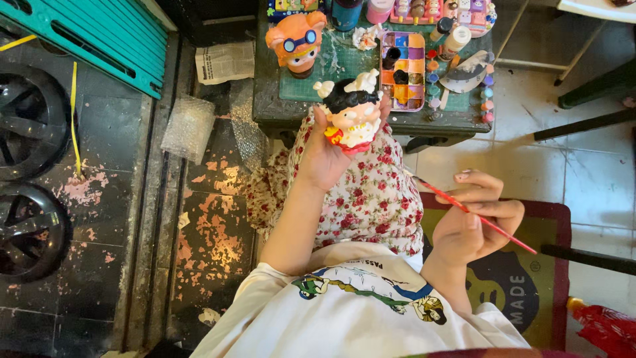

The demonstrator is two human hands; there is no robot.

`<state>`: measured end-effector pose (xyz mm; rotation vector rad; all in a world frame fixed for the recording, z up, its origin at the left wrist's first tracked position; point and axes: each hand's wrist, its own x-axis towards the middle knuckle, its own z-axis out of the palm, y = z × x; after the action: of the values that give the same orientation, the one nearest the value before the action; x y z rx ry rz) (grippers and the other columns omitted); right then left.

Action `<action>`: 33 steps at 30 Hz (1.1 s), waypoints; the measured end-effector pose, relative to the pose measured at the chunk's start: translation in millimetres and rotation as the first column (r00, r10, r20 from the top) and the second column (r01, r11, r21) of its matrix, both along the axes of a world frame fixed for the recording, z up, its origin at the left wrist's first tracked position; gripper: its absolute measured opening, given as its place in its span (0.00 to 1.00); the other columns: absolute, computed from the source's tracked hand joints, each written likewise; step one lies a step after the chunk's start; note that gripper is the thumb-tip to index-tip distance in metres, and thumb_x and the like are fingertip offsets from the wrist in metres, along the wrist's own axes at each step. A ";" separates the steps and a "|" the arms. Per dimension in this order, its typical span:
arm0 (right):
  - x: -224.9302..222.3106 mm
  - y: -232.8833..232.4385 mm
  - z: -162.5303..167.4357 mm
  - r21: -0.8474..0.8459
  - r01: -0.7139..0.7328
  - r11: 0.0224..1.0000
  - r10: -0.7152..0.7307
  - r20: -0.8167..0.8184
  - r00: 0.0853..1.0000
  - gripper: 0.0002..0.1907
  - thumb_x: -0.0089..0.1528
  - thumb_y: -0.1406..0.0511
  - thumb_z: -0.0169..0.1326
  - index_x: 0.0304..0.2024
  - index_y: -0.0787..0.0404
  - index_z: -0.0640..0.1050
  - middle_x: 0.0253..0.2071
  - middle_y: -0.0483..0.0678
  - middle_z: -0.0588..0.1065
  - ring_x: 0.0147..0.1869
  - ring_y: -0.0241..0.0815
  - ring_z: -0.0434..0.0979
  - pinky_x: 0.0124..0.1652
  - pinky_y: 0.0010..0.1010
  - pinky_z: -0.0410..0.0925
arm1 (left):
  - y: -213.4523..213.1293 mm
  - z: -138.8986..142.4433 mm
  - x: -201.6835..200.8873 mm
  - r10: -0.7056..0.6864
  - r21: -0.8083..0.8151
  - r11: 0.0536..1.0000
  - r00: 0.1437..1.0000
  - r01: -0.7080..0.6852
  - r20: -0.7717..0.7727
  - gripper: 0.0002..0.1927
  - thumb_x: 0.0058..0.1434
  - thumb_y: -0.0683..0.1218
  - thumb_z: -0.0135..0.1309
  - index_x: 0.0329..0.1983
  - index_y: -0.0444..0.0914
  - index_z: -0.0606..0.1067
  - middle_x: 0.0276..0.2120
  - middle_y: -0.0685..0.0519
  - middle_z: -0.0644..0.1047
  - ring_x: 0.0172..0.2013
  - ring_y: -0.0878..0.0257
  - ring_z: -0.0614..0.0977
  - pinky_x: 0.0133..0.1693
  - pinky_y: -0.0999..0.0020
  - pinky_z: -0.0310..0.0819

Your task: The person sits on the floor holding a small figurine and paints it with a brush, dipping the brush into a paint palette on the table and rotating the figurine to paint different sides. They briefly set the figurine on the table, handle a small container, then resume painting the figurine.

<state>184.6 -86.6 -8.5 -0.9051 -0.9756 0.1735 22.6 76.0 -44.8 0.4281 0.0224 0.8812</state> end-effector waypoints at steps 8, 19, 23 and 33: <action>2.6 1.9 0.6 0.016 0.043 0.999 -0.042 -0.047 0.998 0.10 0.68 0.62 0.51 0.43 0.61 0.67 0.31 0.59 0.75 0.49 0.50 0.73 0.60 0.44 0.65 | 1.9 -10.3 -0.3 -0.163 -0.039 0.985 0.981 0.168 0.105 0.52 0.69 0.71 0.46 0.80 0.29 0.49 0.73 0.36 0.61 0.71 0.44 0.66 0.70 0.51 0.59; 12.7 -4.7 -10.4 0.007 -0.007 1.000 0.008 -0.099 0.995 0.12 0.75 0.61 0.54 0.48 0.59 0.65 0.32 0.55 0.76 0.43 0.46 0.73 0.58 0.43 0.65 | -2.3 -26.3 -1.6 -0.195 -0.083 0.975 0.974 0.205 0.113 0.51 0.68 0.71 0.47 0.78 0.29 0.51 0.69 0.31 0.65 0.68 0.38 0.68 0.71 0.49 0.60; 15.5 -4.2 -9.9 -0.007 -0.003 1.000 0.003 -0.096 0.995 0.12 0.75 0.62 0.54 0.47 0.59 0.64 0.33 0.56 0.76 0.45 0.48 0.74 0.58 0.42 0.65 | -3.0 -31.4 -2.7 -0.200 -0.035 0.978 0.973 0.205 0.117 0.51 0.69 0.71 0.48 0.79 0.29 0.55 0.67 0.33 0.68 0.66 0.40 0.71 0.70 0.49 0.62; 15.3 -5.3 -7.7 0.007 -0.012 1.000 0.013 -0.160 0.987 0.11 0.71 0.64 0.54 0.45 0.61 0.64 0.32 0.57 0.75 0.52 0.52 0.73 0.54 0.41 0.66 | -4.8 -28.4 -2.6 -0.192 -0.097 0.974 0.971 0.206 0.139 0.50 0.72 0.73 0.40 0.77 0.28 0.57 0.67 0.31 0.68 0.67 0.41 0.71 0.73 0.45 0.59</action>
<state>199.9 -91.9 -16.2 -0.8661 -0.8322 0.2507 20.0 71.3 -73.2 0.2635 -0.0893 0.7038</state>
